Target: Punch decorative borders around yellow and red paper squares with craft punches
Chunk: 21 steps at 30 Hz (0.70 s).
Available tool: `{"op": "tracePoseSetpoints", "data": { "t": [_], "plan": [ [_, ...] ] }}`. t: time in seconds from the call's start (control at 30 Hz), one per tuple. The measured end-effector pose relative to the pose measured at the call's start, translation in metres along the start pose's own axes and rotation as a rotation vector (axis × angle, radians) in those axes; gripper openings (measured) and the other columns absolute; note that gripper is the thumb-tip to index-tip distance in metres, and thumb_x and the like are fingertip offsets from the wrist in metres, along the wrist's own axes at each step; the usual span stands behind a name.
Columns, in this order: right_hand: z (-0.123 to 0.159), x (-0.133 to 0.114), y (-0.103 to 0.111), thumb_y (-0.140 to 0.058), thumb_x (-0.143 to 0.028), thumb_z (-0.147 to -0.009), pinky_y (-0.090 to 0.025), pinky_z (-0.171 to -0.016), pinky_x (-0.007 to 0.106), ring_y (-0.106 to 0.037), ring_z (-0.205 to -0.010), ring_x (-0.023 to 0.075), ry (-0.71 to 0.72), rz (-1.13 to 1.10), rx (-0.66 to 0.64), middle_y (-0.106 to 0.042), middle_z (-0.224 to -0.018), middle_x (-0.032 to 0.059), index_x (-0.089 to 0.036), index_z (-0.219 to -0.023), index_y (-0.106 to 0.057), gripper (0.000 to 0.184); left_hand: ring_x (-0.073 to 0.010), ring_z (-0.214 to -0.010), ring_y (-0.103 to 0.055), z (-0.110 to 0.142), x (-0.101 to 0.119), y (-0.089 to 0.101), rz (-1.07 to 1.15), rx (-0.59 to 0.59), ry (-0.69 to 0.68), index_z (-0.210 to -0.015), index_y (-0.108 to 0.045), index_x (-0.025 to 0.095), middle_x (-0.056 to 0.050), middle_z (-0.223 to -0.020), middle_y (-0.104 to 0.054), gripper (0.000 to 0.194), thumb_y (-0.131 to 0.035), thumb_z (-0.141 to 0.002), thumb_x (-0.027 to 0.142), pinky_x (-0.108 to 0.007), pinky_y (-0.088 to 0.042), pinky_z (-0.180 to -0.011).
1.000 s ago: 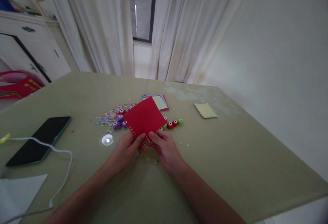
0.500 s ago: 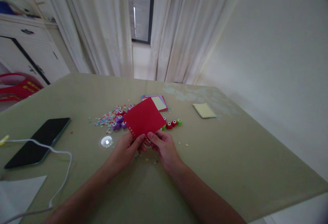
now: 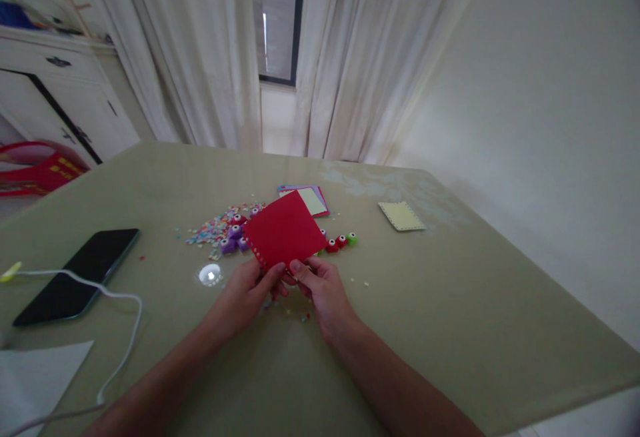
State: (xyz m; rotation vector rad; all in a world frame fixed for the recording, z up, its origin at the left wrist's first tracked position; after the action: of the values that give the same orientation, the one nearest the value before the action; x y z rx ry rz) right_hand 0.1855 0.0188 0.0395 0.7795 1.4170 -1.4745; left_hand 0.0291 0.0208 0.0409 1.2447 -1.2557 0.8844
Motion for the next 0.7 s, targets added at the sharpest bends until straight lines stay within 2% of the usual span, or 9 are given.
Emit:
{"op": "tracePoseSetpoints", "data": {
  "t": [0.13,0.23,0.33,0.5,0.7],
  "plan": [
    [0.000,0.002,0.000,-0.094,-0.053,-0.072,-0.029,-0.056,0.028,-0.042,-0.057,0.0118,-0.003,-0.004,0.008,-0.062,-0.064,-0.0013,-0.018,-0.076,-0.077,0.038,-0.0196,-0.059,-0.072,0.000,-0.001,0.000,-0.005,-0.002,0.006,-0.086,-0.075,0.018,-0.005,-0.069,-0.078,0.037,-0.062,-0.098,0.050,-0.028,-0.057,-0.057],
    [-0.001,0.002,0.000,-0.095,-0.052,-0.069,-0.036,-0.059,0.028,-0.050,-0.061,0.0136,-0.009,-0.015,0.007,-0.068,-0.069,0.0007,-0.019,-0.078,-0.078,0.038,-0.0197,-0.061,-0.072,0.000,0.000,0.000,-0.011,0.004,0.004,-0.085,-0.074,0.018,-0.006,-0.071,-0.078,0.037,-0.061,-0.099,0.050,-0.028,-0.056,-0.058],
    [-0.001,-0.001,-0.002,-0.095,-0.052,-0.070,-0.041,-0.062,0.030,-0.053,-0.062,0.0147,0.003,-0.025,-0.022,-0.066,-0.067,-0.0002,-0.020,-0.075,-0.077,0.037,-0.0196,-0.063,-0.073,0.000,-0.001,0.000,-0.017,0.008,-0.001,-0.086,-0.073,0.018,-0.006,-0.073,-0.078,0.035,-0.061,-0.099,0.049,-0.028,-0.057,-0.059],
    [-0.003,0.001,0.001,-0.092,-0.050,-0.074,-0.037,-0.061,0.028,-0.051,-0.062,0.0137,-0.002,-0.014,-0.036,-0.067,-0.070,0.0003,-0.019,-0.075,-0.077,0.035,-0.0210,-0.068,-0.074,0.001,-0.006,0.002,-0.025,0.008,0.004,-0.093,-0.072,0.018,-0.006,-0.078,-0.080,0.031,-0.062,-0.098,0.047,-0.028,-0.057,-0.060],
    [-0.006,0.009,0.008,-0.093,-0.053,-0.073,-0.033,-0.059,0.028,-0.047,-0.060,0.0125,-0.002,0.070,0.023,-0.069,-0.070,0.0006,-0.019,-0.078,-0.081,0.037,-0.0241,-0.077,-0.075,0.000,-0.011,0.005,-0.060,-0.007,0.013,-0.100,-0.074,0.019,-0.008,-0.087,-0.081,0.028,-0.069,-0.095,0.046,-0.031,-0.059,-0.066]
  ]
}}
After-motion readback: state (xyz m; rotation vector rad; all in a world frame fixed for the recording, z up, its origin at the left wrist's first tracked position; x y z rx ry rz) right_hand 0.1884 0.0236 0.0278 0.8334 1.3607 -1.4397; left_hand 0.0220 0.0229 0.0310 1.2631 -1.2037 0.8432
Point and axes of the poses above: each hand's wrist, its own z-axis away from the middle knuckle, its own y-axis out of the back of the hand, x = y × z, the point moved 2 cm from there along -z, towards the middle knuckle
